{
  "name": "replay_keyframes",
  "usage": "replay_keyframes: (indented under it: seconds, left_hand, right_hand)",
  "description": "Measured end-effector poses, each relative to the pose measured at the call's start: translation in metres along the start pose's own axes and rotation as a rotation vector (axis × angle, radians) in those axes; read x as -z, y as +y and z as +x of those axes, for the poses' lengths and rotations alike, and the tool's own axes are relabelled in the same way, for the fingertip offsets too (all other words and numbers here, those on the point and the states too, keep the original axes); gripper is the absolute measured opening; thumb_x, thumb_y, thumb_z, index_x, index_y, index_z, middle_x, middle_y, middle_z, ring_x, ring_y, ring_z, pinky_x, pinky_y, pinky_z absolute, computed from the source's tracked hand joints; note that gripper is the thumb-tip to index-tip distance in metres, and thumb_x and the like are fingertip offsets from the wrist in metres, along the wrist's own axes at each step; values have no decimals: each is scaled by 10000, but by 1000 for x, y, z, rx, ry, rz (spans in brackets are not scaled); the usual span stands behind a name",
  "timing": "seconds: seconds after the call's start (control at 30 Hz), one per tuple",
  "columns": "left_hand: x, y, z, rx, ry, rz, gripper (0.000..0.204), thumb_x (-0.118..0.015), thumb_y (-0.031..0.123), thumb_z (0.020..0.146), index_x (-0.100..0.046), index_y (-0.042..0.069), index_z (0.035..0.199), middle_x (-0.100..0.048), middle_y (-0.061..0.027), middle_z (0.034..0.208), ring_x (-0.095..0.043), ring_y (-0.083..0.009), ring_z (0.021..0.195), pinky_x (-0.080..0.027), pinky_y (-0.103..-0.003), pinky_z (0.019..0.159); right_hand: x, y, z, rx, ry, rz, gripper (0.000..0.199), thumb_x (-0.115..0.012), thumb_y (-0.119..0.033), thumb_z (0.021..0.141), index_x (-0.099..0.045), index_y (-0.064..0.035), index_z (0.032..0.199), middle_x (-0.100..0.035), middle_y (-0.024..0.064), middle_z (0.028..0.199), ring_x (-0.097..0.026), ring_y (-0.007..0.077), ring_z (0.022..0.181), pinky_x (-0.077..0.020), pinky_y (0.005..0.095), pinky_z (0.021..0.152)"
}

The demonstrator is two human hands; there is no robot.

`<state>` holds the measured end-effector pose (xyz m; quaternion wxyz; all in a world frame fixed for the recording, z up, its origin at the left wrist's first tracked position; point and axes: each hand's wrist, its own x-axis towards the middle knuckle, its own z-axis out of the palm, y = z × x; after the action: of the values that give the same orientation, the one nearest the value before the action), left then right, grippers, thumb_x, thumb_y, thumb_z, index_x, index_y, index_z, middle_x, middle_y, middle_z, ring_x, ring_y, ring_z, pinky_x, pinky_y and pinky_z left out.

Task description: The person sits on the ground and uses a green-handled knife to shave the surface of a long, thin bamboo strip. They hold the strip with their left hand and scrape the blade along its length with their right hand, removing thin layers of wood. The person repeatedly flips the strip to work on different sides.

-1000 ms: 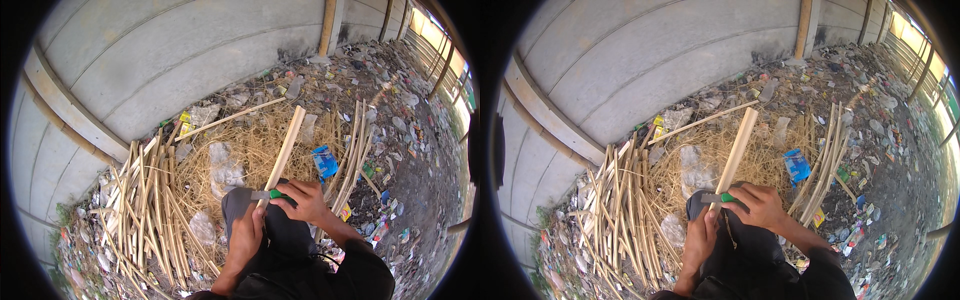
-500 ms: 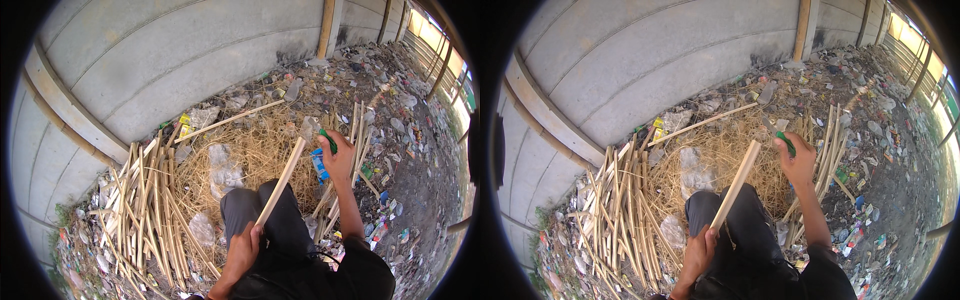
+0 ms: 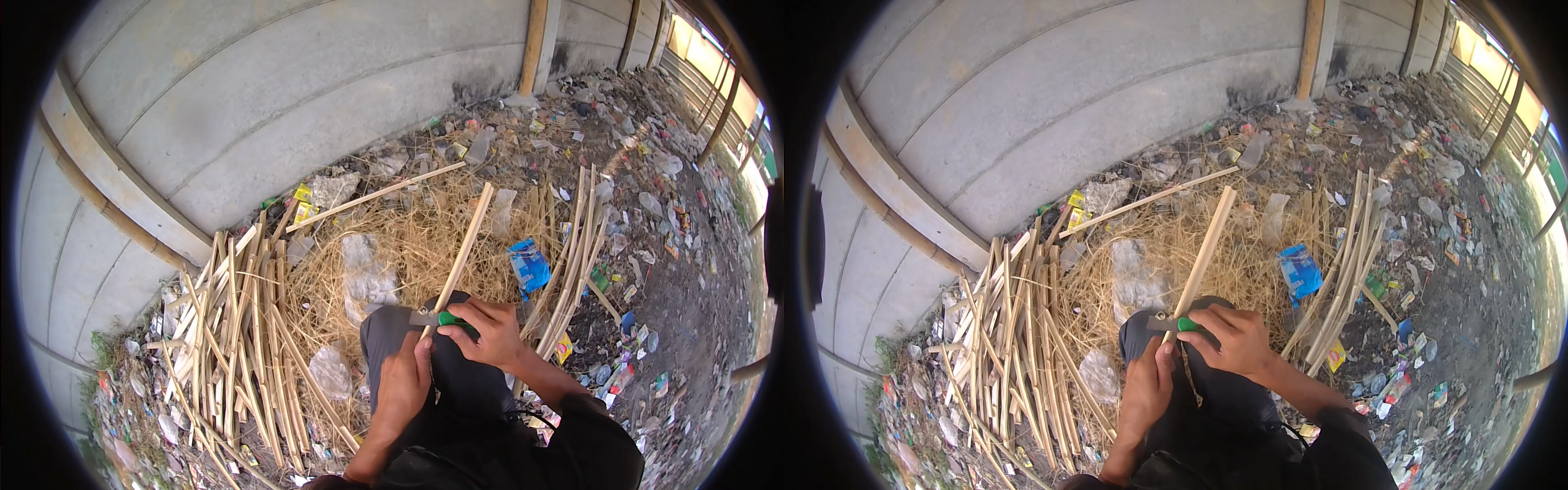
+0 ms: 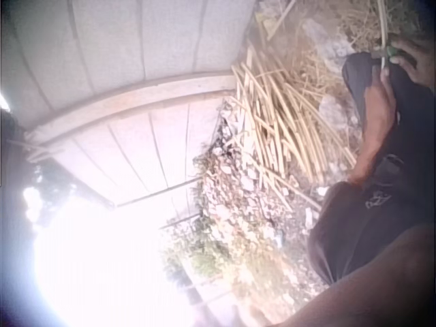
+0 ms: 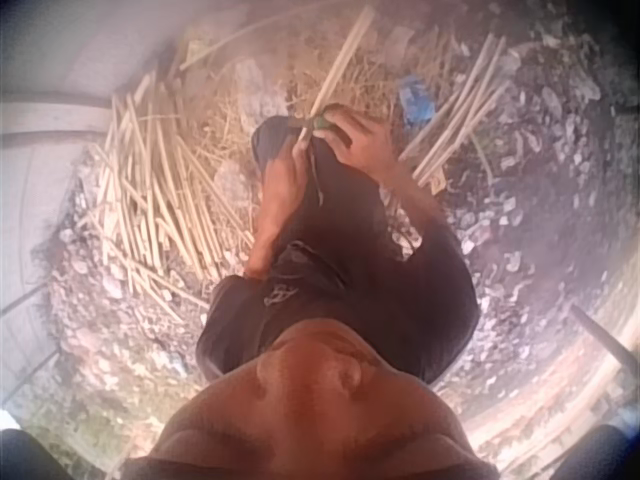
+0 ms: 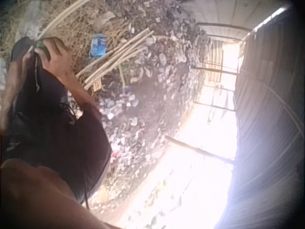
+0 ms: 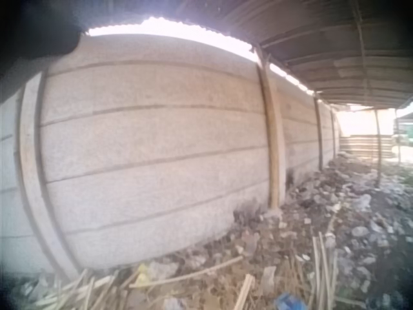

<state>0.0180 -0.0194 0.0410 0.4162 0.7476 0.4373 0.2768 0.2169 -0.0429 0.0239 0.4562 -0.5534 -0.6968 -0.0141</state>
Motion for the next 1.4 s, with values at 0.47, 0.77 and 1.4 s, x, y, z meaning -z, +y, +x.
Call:
replay_keyframes:
  seconds: [0.47,0.77,1.4]
  left_hand:
    - [-1,-5,-6,6,26,96,373,-423,240,1173,-627,-2,976,-604,-216,667,-654,-464,634,-477,-520,590]
    - [10,-20,-42,31,-65,93,286,-484,265,1157,-622,34,1061,-637,-291,716,-637,-543,693,-460,-622,609]
    - [-1,1,2,56,-16,98,303,-469,315,1164,-551,30,1102,-653,-299,732,-637,-571,741,-440,-659,652]
  right_hand:
    - [5,11,11,33,35,-31,257,-853,-298,909,-745,-96,1024,-758,28,879,-727,226,670,-561,331,574]
    - [65,101,38,-385,395,-204,265,-777,-251,1004,-747,10,1035,-745,109,837,-653,162,631,-494,313,574]
    - [-2,6,4,-20,2,45,245,-854,-271,908,-739,-90,1029,-751,32,881,-750,229,703,-569,330,577]
